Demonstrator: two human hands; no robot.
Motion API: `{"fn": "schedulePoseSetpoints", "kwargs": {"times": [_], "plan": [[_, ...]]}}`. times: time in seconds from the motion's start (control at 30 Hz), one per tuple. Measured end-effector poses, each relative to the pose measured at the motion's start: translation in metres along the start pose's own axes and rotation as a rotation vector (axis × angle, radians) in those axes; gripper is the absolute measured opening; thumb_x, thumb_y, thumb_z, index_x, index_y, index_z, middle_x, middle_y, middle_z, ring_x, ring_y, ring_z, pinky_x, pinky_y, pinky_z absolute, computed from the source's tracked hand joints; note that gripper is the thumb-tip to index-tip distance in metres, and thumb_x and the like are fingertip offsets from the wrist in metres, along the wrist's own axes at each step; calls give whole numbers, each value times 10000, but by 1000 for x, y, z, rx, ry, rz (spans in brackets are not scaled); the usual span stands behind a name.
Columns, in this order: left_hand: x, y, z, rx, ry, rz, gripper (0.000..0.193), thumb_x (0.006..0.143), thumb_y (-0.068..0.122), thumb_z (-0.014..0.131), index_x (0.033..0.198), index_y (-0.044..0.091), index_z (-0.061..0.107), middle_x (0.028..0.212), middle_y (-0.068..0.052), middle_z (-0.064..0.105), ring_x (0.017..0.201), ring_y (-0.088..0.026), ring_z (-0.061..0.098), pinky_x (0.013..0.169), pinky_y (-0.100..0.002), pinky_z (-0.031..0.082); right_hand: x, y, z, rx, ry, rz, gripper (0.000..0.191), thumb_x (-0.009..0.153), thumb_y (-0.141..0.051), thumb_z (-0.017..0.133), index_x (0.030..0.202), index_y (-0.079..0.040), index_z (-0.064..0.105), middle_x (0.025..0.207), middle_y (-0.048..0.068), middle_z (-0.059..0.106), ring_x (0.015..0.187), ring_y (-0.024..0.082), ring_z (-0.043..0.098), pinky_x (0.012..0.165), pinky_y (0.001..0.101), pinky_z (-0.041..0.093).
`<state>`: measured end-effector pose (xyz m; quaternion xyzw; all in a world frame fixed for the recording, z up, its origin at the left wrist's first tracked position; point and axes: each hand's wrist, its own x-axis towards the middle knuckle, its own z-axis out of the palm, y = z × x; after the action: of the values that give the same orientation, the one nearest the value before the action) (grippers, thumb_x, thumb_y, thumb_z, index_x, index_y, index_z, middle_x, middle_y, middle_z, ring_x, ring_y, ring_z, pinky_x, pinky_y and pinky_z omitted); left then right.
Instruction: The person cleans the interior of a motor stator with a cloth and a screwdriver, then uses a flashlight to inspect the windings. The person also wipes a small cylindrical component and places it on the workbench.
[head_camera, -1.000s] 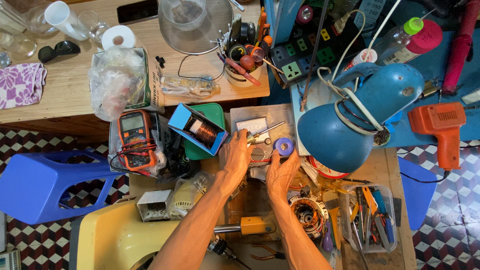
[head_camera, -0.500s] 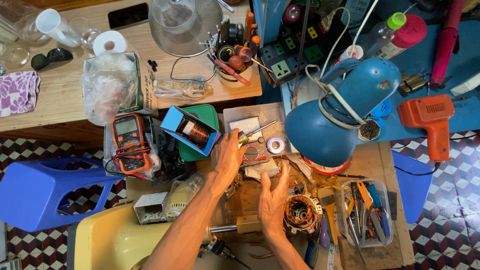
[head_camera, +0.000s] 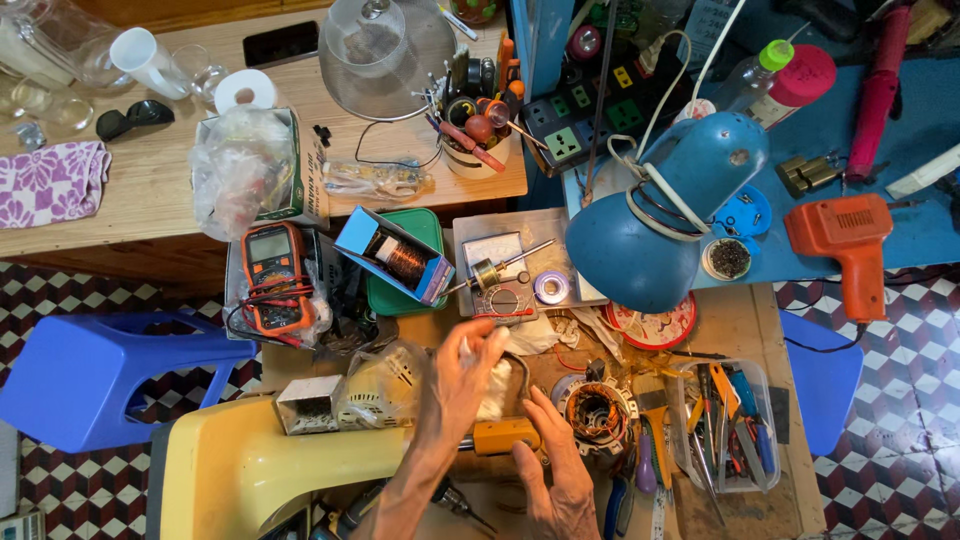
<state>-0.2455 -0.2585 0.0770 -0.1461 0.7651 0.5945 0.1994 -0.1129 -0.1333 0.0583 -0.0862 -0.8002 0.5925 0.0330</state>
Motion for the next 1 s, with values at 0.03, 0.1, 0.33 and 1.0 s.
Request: {"fn": "schedulePoseSetpoints", "kwargs": {"times": [0.03, 0.1, 0.33, 1.0], "plan": [[-15, -5, 1, -227, -76, -76, 545, 884, 469, 679, 1261, 75, 678, 1126, -62, 723, 1010, -142, 661, 839, -284, 536, -1, -2, -1, -53, 5, -56, 478, 957, -111, 630, 1422, -41, 544, 1539, 178, 502, 1422, 281, 506, 1151, 411, 402], [-39, -14, 6, -525, -133, -296, 553, 902, 479, 629, 1261, 59, 671, 1139, -64, 693, 1077, -178, 627, 905, -319, 510, 0, -7, -2, -167, 5, -179, 462, 930, -81, 654, 1388, -53, 597, 1510, 180, 525, 1404, 302, 511, 1132, 418, 408], [-84, -42, 17, -1132, -289, -389, 468, 1037, 312, 524, 1348, -22, 626, 1145, -73, 614, 1044, -179, 574, 1004, -368, 496, 4, -17, -12, -424, 43, -353, 424, 873, -23, 692, 1293, -69, 663, 1397, 113, 626, 1351, 313, 549, 1096, 421, 437], [-103, -54, 32, -1046, -259, -402, 357, 951, 201, 686, 1273, 48, 687, 944, 0, 698, 821, -78, 663, 769, -255, 590, -11, -14, -29, -191, -7, -178, 398, 860, -83, 738, 1254, -77, 679, 1387, 156, 633, 1248, 270, 655, 987, 372, 568]]}}
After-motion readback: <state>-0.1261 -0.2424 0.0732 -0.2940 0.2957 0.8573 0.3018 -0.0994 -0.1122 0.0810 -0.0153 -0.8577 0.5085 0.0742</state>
